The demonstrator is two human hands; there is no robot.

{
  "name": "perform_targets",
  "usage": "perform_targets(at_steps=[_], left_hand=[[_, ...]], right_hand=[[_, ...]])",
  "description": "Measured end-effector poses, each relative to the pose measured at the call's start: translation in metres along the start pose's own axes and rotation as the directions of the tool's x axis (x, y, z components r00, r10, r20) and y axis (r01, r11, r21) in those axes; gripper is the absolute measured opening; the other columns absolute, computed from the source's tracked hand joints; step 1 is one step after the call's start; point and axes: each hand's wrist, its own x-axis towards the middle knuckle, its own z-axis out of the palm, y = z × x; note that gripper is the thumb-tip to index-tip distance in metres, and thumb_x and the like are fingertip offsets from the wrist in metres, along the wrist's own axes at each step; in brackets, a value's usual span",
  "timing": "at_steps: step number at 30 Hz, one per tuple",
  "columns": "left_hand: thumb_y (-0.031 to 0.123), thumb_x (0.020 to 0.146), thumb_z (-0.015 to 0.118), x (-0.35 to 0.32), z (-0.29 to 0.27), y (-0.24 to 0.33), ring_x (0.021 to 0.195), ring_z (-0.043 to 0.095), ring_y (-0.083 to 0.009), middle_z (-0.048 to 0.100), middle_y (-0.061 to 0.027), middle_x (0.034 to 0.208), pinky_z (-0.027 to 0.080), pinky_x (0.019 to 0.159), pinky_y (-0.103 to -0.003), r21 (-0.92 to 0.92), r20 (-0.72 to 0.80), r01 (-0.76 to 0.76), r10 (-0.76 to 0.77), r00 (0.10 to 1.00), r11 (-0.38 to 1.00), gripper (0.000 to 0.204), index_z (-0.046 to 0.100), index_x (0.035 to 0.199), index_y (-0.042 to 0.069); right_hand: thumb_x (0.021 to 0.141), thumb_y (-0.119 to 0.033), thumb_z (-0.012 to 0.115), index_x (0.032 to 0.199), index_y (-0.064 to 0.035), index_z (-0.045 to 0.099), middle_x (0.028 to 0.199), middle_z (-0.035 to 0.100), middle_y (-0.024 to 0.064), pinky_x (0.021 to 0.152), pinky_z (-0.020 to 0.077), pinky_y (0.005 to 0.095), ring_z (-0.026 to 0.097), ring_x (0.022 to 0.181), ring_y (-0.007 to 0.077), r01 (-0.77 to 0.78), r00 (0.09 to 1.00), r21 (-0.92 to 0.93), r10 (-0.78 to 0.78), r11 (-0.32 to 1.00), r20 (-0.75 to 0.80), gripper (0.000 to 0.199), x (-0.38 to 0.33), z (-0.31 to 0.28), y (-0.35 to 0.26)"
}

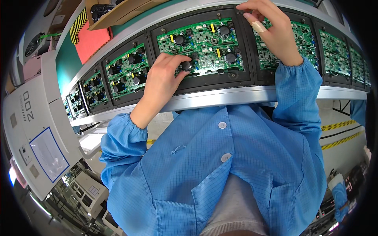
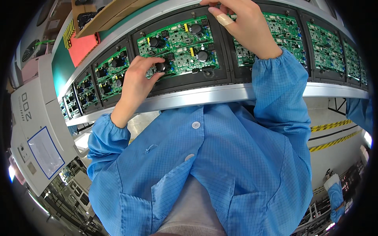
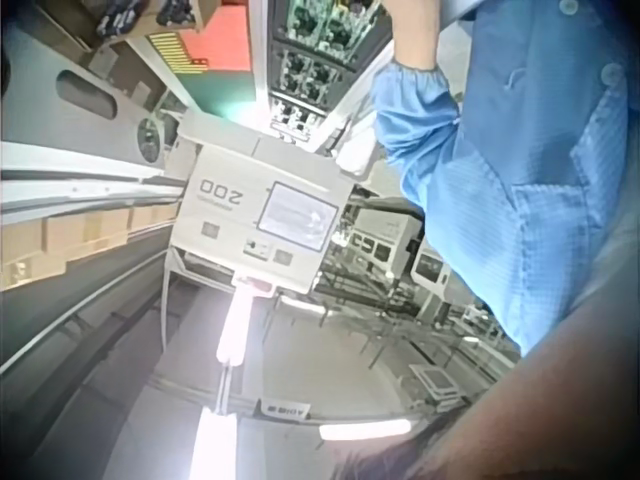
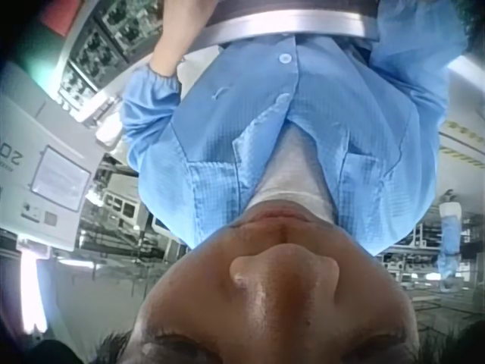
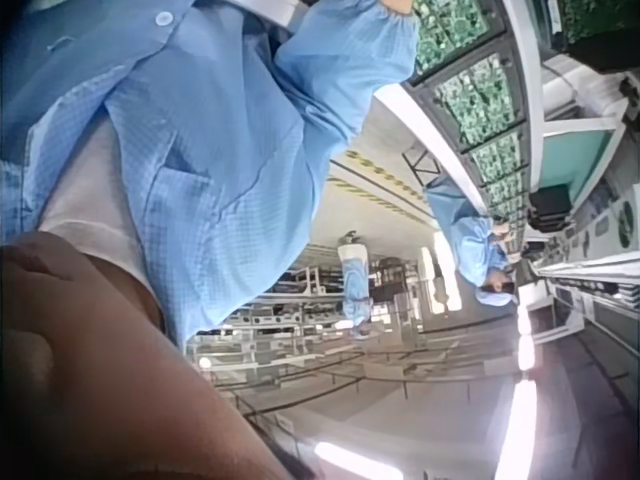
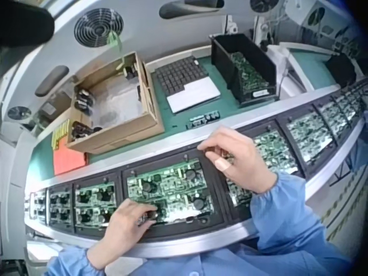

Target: Assembling and inspecting components on printed circuit boards on an assembly line.

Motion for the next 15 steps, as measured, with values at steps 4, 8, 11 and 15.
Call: perform_targets(at_steps=[4,8,11,15], left_hand=[[0.009,0.074,0.084,-0.002,-0.007,0.005,0.098,0.064,-0.0289,0.072,-0.0065,0.098,0.054,0.086,-0.04,0.071,-0.03,-0.035,0.037,0.999,0.997,0.037,0.07,0.108,0.012],[0.01,0.073,0.082,0.006,-0.004,0.005,0.101,0.062,-0.0281,0.069,-0.0042,0.101,0.049,0.086,-0.041,0.129,-0.003,-0.096,0.098,0.995,0.987,0.038,0.069,0.108,0.012],[0.009,0.072,0.082,-0.003,-0.008,-0.001,0.105,0.062,-0.0293,0.069,-0.0046,0.106,0.048,0.089,-0.046,0.154,0.029,-0.069,0.065,0.997,0.986,0.039,0.07,0.109,0.012],[0.005,0.063,0.087,-0.004,-0.013,-0.001,0.097,0.061,-0.0326,0.07,-0.0089,0.096,0.046,0.084,-0.044,0.133,0.009,-0.059,0.058,0.998,0.989,0.042,0.071,0.102,0.01]], right_hand=[[0.088,0.002,0.069,0.104,0.0007,0.07,0.088,0.065,0.0118,0.068,0.0512,0.0317,0.063,0.075,0.0232,-0.029,0.999,0.019,0.029,0.999,0.013,0.016,0.005,0.0,-0.007],[0.089,-0.006,0.072,0.104,-0.006,0.071,0.094,0.065,0.0089,0.077,0.0539,0.0361,0.065,0.086,0.0259,0.105,0.994,-0.038,-0.106,0.994,-0.008,0.015,-0.011,0.006,0.033],[0.089,-0.009,0.072,0.101,-0.0077,0.07,0.093,0.064,0.0111,0.078,0.054,0.0416,0.065,0.088,0.0332,0.078,0.996,0.053,-0.076,0.995,-0.041,0.013,-0.009,0.021,0.025],[0.094,-0.015,0.068,0.1,-0.0106,0.068,0.09,0.062,0.0092,0.073,0.0509,0.0437,0.063,0.083,0.0335,0.091,0.996,0.017,-0.091,0.996,0.006,0.007,-0.01,0.029,0.029]])
